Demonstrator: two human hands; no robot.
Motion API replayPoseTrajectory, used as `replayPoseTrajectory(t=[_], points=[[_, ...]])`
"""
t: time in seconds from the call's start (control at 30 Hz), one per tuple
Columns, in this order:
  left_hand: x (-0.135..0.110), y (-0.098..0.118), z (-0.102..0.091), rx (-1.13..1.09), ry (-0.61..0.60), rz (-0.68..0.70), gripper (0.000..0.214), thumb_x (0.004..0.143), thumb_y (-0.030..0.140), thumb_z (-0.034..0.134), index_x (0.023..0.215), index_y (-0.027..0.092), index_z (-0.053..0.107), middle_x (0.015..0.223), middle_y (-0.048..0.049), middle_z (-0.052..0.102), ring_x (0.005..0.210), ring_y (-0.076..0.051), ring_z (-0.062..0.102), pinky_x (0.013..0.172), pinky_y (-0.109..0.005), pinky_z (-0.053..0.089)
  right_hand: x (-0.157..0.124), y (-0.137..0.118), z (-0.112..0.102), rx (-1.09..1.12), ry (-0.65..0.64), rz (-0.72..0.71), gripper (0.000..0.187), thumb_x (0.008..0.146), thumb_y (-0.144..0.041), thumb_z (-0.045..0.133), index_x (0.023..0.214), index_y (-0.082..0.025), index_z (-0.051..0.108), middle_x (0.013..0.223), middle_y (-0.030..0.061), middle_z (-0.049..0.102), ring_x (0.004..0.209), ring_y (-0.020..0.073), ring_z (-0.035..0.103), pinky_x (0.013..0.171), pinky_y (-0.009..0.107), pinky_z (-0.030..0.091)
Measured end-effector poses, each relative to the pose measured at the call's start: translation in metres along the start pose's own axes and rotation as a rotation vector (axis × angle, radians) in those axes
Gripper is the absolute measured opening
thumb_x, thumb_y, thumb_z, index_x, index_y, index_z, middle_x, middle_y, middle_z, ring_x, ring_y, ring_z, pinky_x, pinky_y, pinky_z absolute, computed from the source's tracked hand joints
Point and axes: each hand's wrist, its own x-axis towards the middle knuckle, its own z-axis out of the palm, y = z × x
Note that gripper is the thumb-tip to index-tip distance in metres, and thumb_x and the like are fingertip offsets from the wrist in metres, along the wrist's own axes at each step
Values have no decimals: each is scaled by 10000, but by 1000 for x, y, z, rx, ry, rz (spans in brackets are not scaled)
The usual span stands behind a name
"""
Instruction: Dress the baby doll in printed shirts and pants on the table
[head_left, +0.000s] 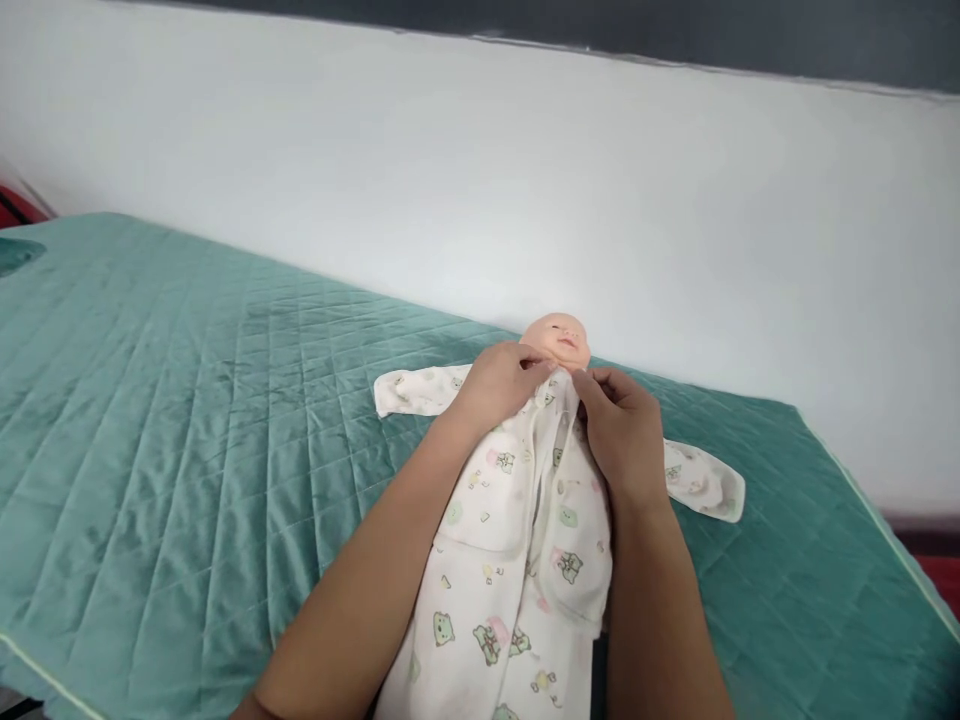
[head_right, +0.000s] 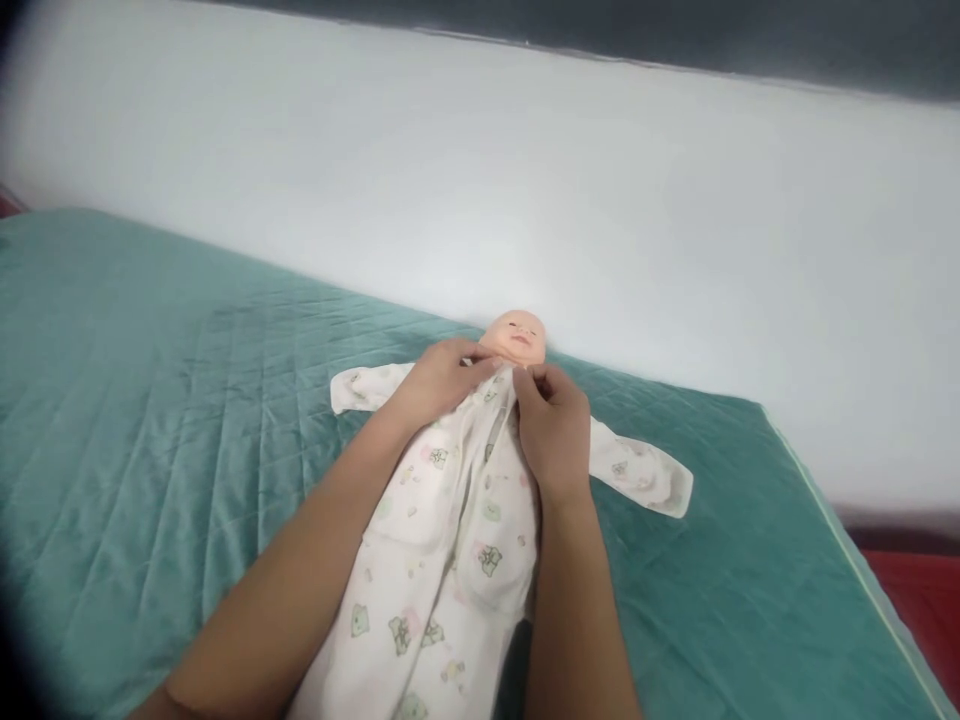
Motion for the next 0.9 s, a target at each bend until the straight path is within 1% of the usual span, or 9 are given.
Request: replayPoseTrajectory(t=[0.1, 0.2, 0.33, 0.4, 0.5, 0.57, 0.63, 0.77, 0.9], points=[[-2, 0, -1, -44, -42, 50, 160, 856, 294, 607, 811, 191, 720, 881, -17, 739, 820, -175, 630, 778, -298, 467, -1, -1, 3, 16, 23, -24, 275, 828, -438, 642, 727, -183, 657, 639, -14, 604, 565, 121, 460, 560, 258, 360], [-4, 1, -4, -71, -69, 28, 139, 847, 279, 621, 788, 178, 695, 814, -7, 709, 755, -152, 600, 735, -286, 450, 0, -2, 3, 12, 35, -21, 268, 824, -433, 643, 730, -184, 672, 652, -4, 630, 588, 132, 502, 575, 262, 375], [-7, 4, -6, -65, -137, 11, 97, 825, 245, 632, 780, 171, 675, 779, -3, 678, 694, -134, 568, 669, -271, 426, -1, -4, 1, -140, 8, 21, 197, 784, -363, 654, 766, -184, 734, 736, 38, 707, 691, 188, 589, 641, 299, 407], [-7, 6, -4, -82, -119, 13, 95, 833, 233, 619, 775, 169, 660, 778, -4, 672, 687, -129, 561, 667, -267, 423, -2, -6, 1, -213, 1, 5, 179, 774, -339, 649, 751, -186, 740, 722, 44, 711, 689, 196, 588, 653, 311, 408], [-6, 7, 1, -204, -31, 14, 107, 864, 247, 598, 801, 172, 641, 746, 4, 644, 653, -115, 535, 667, -263, 424, -4, -8, 1, -241, -2, -21, 179, 777, -331, 642, 719, -188, 733, 672, 29, 693, 658, 182, 571, 646, 309, 405], [-4, 8, 5, -269, 16, 13, 111, 879, 250, 592, 821, 170, 642, 725, 8, 625, 648, -113, 530, 677, -266, 429, -3, -6, 2, -197, -13, -25, 200, 785, -345, 640, 734, -184, 748, 697, 30, 708, 687, 188, 593, 657, 308, 417], [-2, 8, 7, -282, 31, 18, 103, 880, 232, 596, 819, 165, 647, 734, 4, 630, 679, -120, 548, 709, -273, 439, -1, -1, 1, -100, -26, -22, 226, 787, -372, 652, 794, -183, 776, 780, 37, 740, 759, 205, 629, 690, 312, 445], [-1, 6, 9, -250, 11, 24, 82, 870, 190, 600, 818, 155, 653, 806, -17, 673, 751, -133, 592, 760, -285, 453, 6, 15, 1, 157, -6, -4, 268, 774, -393, 693, 916, -193, 799, 931, 34, 762, 867, 211, 658, 767, 323, 492], [-2, 5, 9, -196, -9, 24, 83, 866, 201, 613, 821, 152, 662, 875, -36, 708, 809, -147, 621, 804, -300, 464, 8, 23, 2, 261, -14, -20, 269, 803, -376, 676, 970, -206, 799, 993, 32, 763, 904, 202, 667, 827, 344, 510]])
